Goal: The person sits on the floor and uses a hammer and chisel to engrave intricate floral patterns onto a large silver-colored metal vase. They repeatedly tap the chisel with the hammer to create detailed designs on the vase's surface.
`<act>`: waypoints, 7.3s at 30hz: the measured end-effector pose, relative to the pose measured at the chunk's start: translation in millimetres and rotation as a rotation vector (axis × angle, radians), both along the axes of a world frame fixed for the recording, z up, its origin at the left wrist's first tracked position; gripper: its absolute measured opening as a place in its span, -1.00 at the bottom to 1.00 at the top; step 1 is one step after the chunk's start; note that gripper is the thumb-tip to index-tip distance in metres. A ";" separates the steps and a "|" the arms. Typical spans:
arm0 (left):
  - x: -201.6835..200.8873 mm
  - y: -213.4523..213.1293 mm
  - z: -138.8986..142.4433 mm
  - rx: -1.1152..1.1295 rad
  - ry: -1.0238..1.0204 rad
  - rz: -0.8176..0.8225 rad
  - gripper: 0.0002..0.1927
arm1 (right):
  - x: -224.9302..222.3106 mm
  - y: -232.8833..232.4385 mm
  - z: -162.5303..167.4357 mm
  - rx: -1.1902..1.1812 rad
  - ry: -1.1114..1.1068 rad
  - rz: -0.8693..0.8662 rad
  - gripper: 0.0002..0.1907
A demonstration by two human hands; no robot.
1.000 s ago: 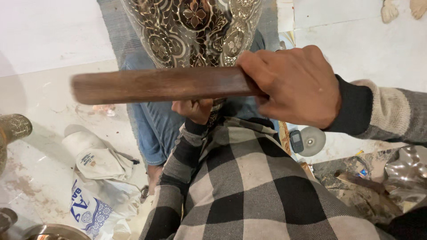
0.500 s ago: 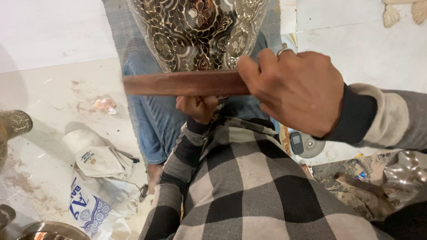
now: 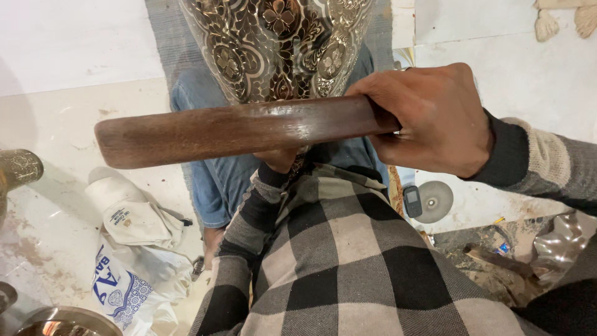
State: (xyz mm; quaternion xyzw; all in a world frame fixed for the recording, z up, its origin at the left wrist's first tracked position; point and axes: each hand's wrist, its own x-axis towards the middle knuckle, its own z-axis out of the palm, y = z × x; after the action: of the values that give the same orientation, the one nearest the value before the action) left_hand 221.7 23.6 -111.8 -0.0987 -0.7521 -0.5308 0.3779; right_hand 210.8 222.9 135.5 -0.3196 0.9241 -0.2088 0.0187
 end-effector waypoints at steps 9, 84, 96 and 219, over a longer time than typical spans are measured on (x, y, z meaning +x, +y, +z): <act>-0.7 -6.2 -16.4 0.053 -0.049 -0.012 -0.76 | -3.7 -18.2 12.6 0.372 -0.007 -0.022 -0.58; -25.2 -48.7 40.9 -0.301 -0.044 -0.489 -0.51 | 27.1 11.8 -55.8 0.048 -0.126 -0.256 -0.52; -34.6 -51.2 35.2 -0.347 -0.060 -0.586 -0.55 | 32.4 16.5 -70.5 -0.092 -0.142 -0.335 -0.56; -64.4 -67.6 30.5 -0.493 0.017 -0.678 -0.27 | 46.1 15.8 -102.1 -0.163 -0.099 -0.536 -0.70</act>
State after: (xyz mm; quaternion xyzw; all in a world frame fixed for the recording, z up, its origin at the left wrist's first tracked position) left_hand 157.3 -44.0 -81.3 -0.4325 -0.7784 -0.4286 0.1529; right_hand 256.9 238.7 33.4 -0.0536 0.9537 -0.2953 -0.0179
